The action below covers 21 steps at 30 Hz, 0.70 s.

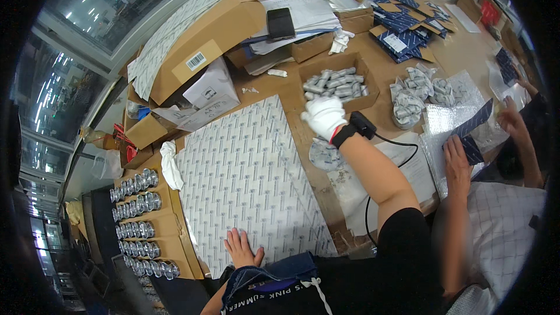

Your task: The recorder is wrapping shiny metal pistons in protective paper and placing them into boxes at a workstation.

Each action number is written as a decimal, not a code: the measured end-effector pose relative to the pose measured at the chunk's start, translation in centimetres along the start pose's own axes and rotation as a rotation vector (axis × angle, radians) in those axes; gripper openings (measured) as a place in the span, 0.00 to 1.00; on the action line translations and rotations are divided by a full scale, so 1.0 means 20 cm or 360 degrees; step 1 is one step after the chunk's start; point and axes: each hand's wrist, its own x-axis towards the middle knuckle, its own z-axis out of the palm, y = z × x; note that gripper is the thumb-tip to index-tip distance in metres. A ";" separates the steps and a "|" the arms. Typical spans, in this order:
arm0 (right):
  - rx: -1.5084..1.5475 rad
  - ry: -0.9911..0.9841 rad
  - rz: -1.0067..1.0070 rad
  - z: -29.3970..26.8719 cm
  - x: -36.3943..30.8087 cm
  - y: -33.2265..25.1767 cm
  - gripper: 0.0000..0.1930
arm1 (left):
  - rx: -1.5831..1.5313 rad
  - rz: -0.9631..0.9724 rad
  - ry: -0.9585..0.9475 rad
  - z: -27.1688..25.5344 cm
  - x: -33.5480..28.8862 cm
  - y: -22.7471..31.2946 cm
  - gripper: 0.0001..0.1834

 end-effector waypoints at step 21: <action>-0.0062 -0.0427 -0.0004 0.00 0.33 -0.12 0.18 | -0.0042 -0.0009 0.0045 -0.02 0.01 0.02 0.44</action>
